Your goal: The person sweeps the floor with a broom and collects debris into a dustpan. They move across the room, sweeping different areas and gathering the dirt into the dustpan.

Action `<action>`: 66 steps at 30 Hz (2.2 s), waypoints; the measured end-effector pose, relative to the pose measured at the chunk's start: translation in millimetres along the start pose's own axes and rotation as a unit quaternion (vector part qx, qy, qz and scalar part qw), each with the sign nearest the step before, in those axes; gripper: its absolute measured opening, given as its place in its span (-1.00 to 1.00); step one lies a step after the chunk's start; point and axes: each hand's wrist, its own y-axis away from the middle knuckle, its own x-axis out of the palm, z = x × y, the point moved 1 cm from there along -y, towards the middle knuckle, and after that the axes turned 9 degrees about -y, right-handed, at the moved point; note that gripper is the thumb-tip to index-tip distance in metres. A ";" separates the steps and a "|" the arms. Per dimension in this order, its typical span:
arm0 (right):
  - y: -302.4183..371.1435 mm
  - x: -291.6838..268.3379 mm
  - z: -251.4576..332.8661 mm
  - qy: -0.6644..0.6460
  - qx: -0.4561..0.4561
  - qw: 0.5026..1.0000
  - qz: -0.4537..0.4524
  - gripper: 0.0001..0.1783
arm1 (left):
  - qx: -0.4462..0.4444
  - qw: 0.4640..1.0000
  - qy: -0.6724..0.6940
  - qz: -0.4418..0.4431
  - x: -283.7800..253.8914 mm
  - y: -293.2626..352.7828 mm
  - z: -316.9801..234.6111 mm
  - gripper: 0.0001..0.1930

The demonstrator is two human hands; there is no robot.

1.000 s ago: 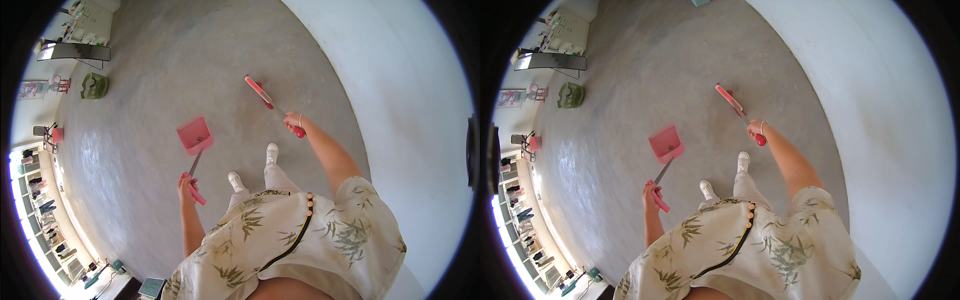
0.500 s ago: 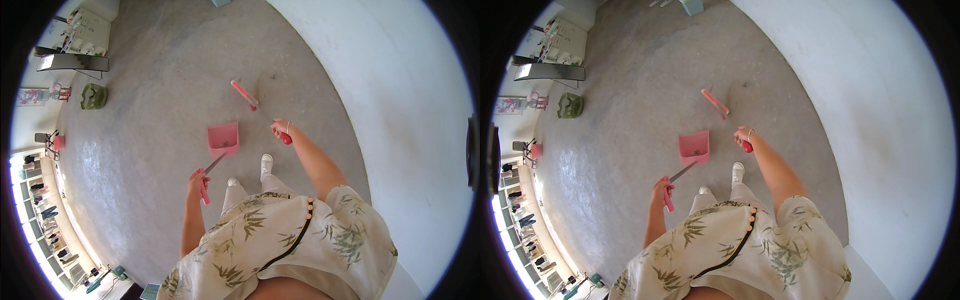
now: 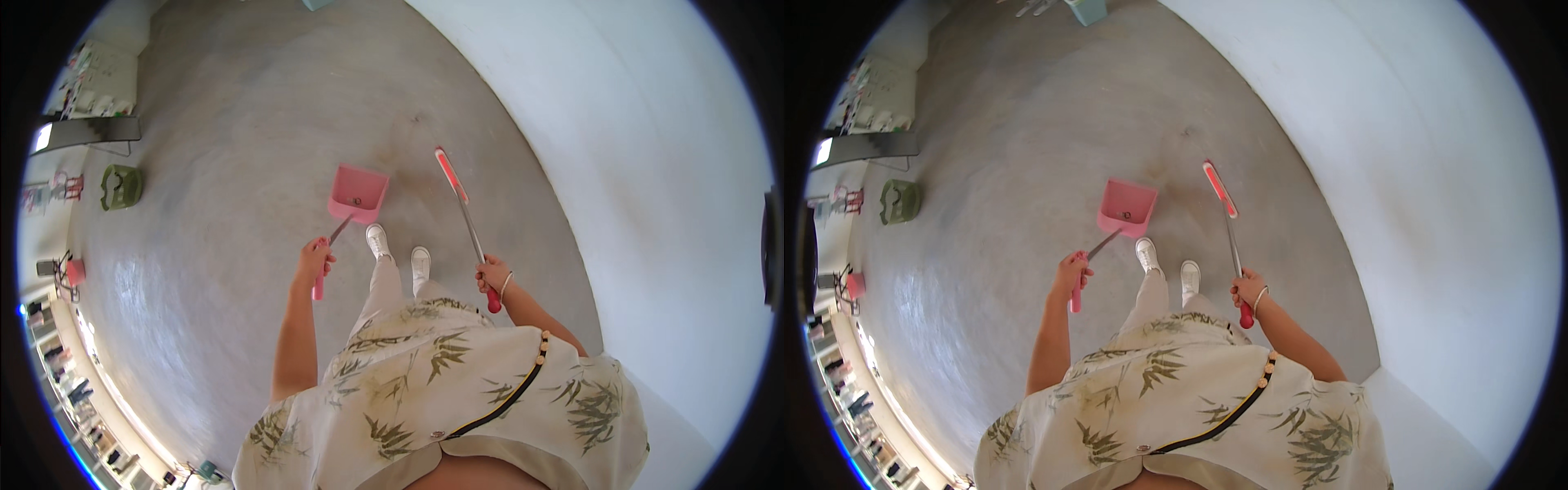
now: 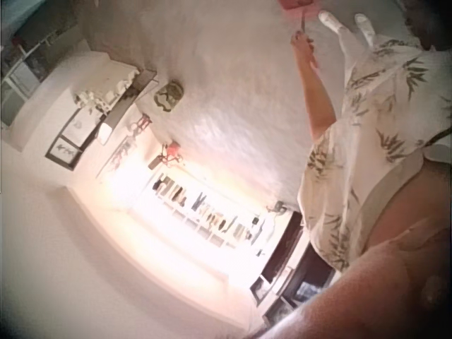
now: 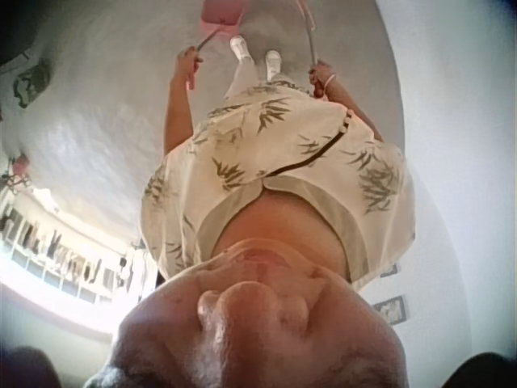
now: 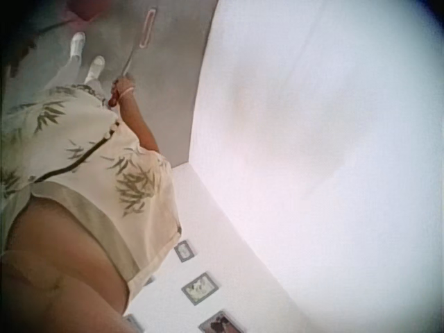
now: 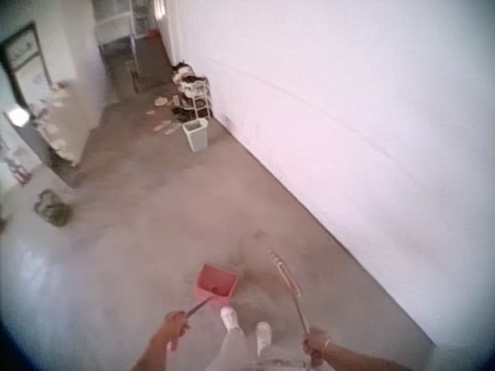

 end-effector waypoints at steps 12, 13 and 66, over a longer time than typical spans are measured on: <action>-70.7 90.6 -20.5 -0.244 0.051 0.960 0.130 -0.67 | -0.019 0.995 -0.098 0.033 -0.7 5.1 -25.1 -0.65; -94.2 102.2 -16.4 -0.273 0.051 0.949 0.146 -0.69 | -0.023 0.994 -0.106 0.035 4.2 2.7 -28.6 -0.65; -58.7 -159.6 -74.7 -0.494 0.035 0.862 -0.111 -0.85 | -0.037 0.999 -0.027 0.019 62.1 -6.4 -12.9 -0.70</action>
